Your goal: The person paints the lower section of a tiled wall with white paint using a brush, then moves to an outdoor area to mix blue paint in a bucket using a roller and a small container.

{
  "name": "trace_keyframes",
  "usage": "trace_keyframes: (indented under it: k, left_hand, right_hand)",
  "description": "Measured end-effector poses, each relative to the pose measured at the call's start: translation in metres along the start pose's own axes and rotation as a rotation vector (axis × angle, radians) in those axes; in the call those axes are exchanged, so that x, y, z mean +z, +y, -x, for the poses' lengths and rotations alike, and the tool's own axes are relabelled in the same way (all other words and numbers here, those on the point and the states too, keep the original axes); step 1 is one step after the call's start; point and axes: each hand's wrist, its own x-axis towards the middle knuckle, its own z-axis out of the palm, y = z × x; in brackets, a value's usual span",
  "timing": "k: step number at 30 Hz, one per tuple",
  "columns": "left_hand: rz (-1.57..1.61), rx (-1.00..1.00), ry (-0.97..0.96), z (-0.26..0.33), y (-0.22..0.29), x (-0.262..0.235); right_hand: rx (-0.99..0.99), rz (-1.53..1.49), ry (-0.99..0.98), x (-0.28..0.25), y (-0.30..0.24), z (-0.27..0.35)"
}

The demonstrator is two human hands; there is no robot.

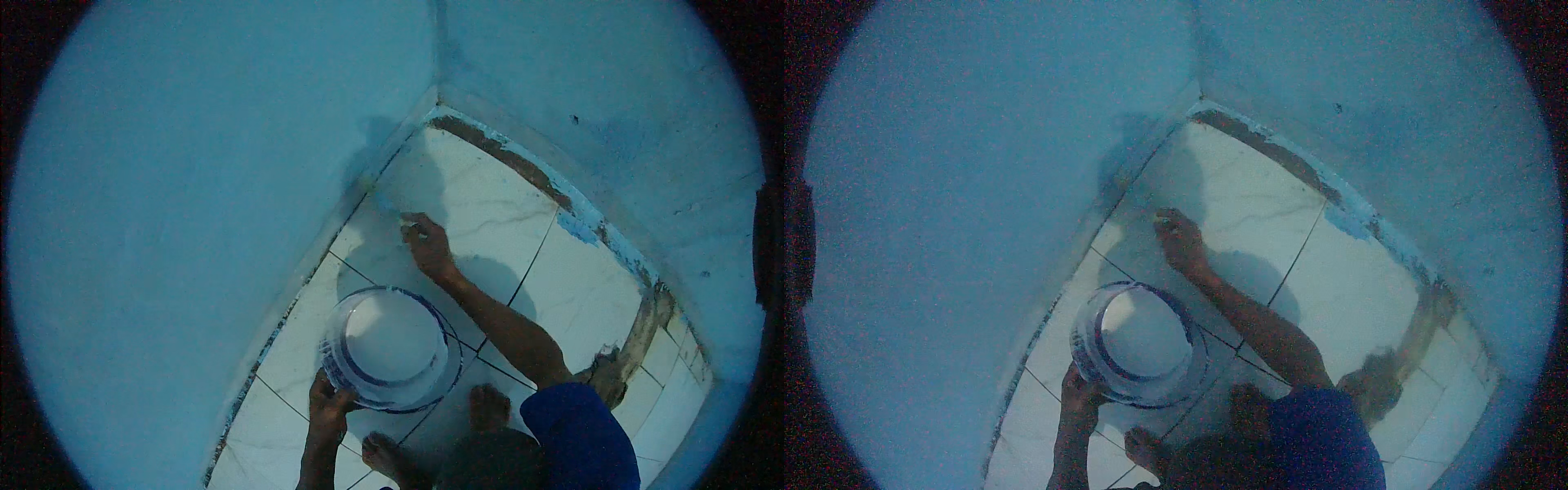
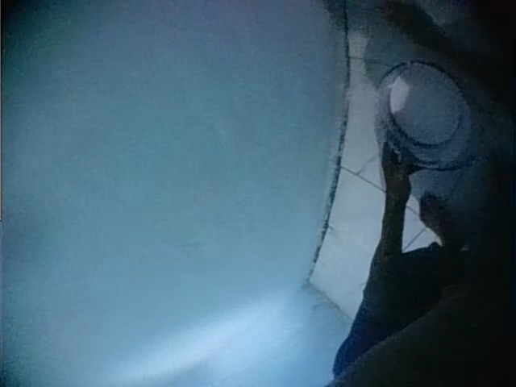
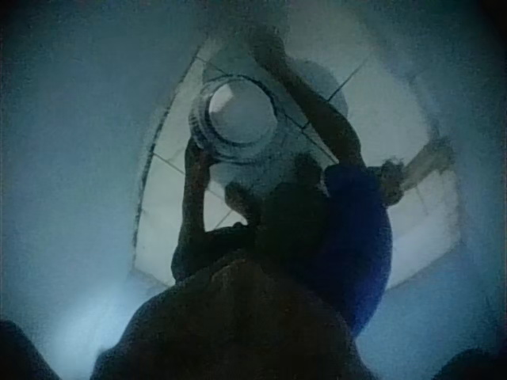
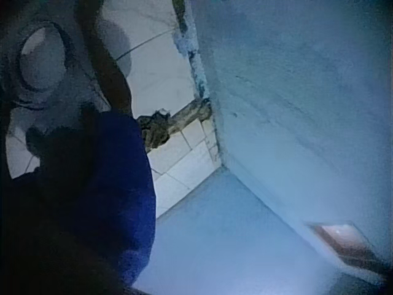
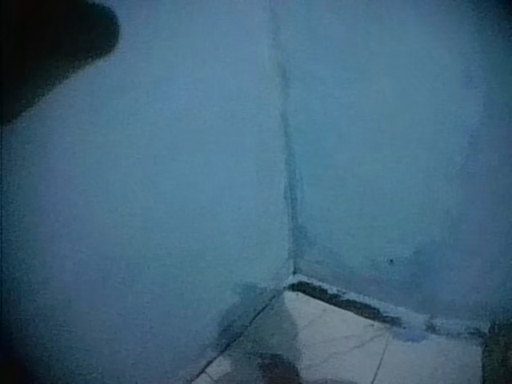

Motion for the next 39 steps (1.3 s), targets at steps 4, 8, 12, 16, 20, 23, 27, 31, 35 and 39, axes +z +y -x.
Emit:
trace_keyframes:
  k: [4, 8, 12, 16, 20, 23, 27, 31, 35, 39]
  left_hand:
    - [0.041, 0.020, -0.037, 0.003, 0.011, 0.006]
    - [-0.032, -0.044, -0.024, -0.011, 0.012, 0.019]
    - [-0.036, -0.036, 0.014, -0.006, 0.014, 0.014]
    - [-0.017, -0.076, 0.047, -0.005, 0.021, 0.020]
    - [-0.025, -0.029, 0.062, -0.003, 0.009, 0.008]
    - [-0.052, -0.044, 0.029, -0.007, 0.016, 0.017]
    - [-0.058, -0.096, 0.070, -0.008, 0.021, 0.020]
    - [0.032, -0.059, 0.039, -0.005, 0.022, 0.018]
    - [-0.011, -0.095, 0.066, -0.008, 0.020, 0.021]
    - [-0.028, -0.045, 0.066, -0.007, 0.015, 0.017]
  right_hand:
    - [-0.106, -0.025, 0.140, -0.063, 0.000, -0.063]
    - [-0.354, 0.281, 0.439, -0.158, 0.035, -0.175]
    - [-0.284, 0.258, 0.295, -0.165, 0.015, -0.203]
    - [-0.141, 0.187, 0.285, -0.162, -0.004, -0.211]
    - [-0.065, 0.126, 0.226, -0.146, 0.005, -0.222]
    - [-0.136, 0.253, 0.356, -0.172, 0.046, -0.254]
    - [-0.196, 0.238, 0.382, -0.167, 0.051, -0.258]
    - [-0.085, 0.268, 0.440, -0.139, 0.016, -0.232]
    - [-0.185, 0.339, 0.486, -0.150, 0.005, -0.225]
    - [-0.107, 0.284, 0.447, -0.147, 0.000, -0.214]
